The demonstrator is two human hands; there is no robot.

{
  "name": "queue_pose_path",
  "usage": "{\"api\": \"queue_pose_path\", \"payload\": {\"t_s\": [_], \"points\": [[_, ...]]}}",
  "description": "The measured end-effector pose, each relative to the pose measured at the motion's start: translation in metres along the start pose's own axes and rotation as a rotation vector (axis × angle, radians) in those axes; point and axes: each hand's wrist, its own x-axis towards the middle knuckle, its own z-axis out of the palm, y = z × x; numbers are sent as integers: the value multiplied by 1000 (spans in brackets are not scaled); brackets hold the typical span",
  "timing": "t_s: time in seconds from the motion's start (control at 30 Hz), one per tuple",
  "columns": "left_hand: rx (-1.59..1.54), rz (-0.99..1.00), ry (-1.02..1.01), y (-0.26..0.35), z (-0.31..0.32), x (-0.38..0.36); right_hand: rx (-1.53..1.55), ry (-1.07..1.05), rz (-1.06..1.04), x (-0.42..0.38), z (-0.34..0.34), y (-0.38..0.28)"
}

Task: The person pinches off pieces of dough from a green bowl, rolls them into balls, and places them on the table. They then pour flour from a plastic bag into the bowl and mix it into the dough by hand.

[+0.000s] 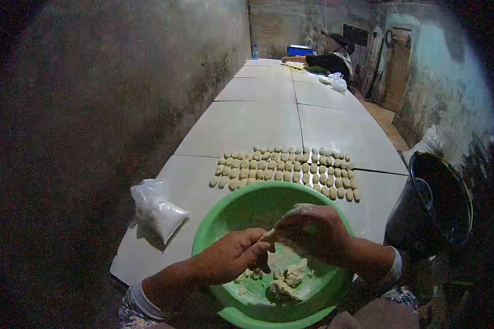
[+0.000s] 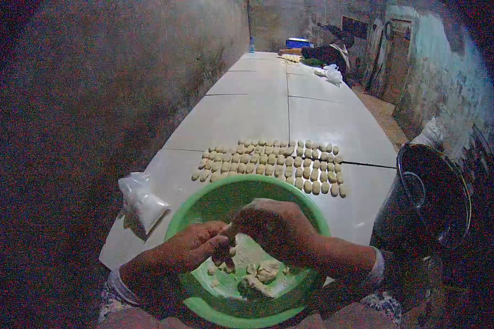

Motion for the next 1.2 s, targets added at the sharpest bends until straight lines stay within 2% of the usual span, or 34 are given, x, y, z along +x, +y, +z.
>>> {"api": "queue_pose_path", "payload": {"t_s": [0.13,0.23,0.3,0.33,0.4,0.47,0.53,0.57,0.6,0.67,0.8,0.87,0.93,0.97,1.03,1.13,1.2], "points": [[45,-11,-39,1,-1,1,59,-18,73,-3,5,0],[100,-2,-3,-9,-3,2,198,99,148,1,6,-3],[20,-28,6,-13,0,4,88,-70,79,0,3,2],[20,-28,6,-13,0,4,88,-70,79,0,3,1],[114,126,10,-11,-1,4,58,-33,149,1,2,1],[98,110,-28,-2,-3,2,107,-14,150,1,2,5],[-68,49,-26,0,-3,1,320,-26,210,2,1,4],[-74,17,-3,-4,-4,3,220,-50,125,4,-1,5],[-74,18,-3,-6,-6,3,219,-50,126,3,-1,4],[-31,3,-1,-8,-8,3,318,-45,238,2,0,2],[-77,-17,60,-10,-7,3,324,14,217,4,1,-2],[-37,-21,47,-3,-5,2,159,-104,104,3,-1,3],[80,-52,61,-1,-4,0,130,-96,107,2,0,2],[29,25,61,0,-3,-1,214,-77,141,0,1,3],[87,49,71,0,-5,-2,359,-63,191,3,-3,-6],[179,96,107,-1,-6,-1,355,-106,271,2,-2,-2],[248,223,86,-3,-4,-1,323,-126,256,3,-3,-8]]}}
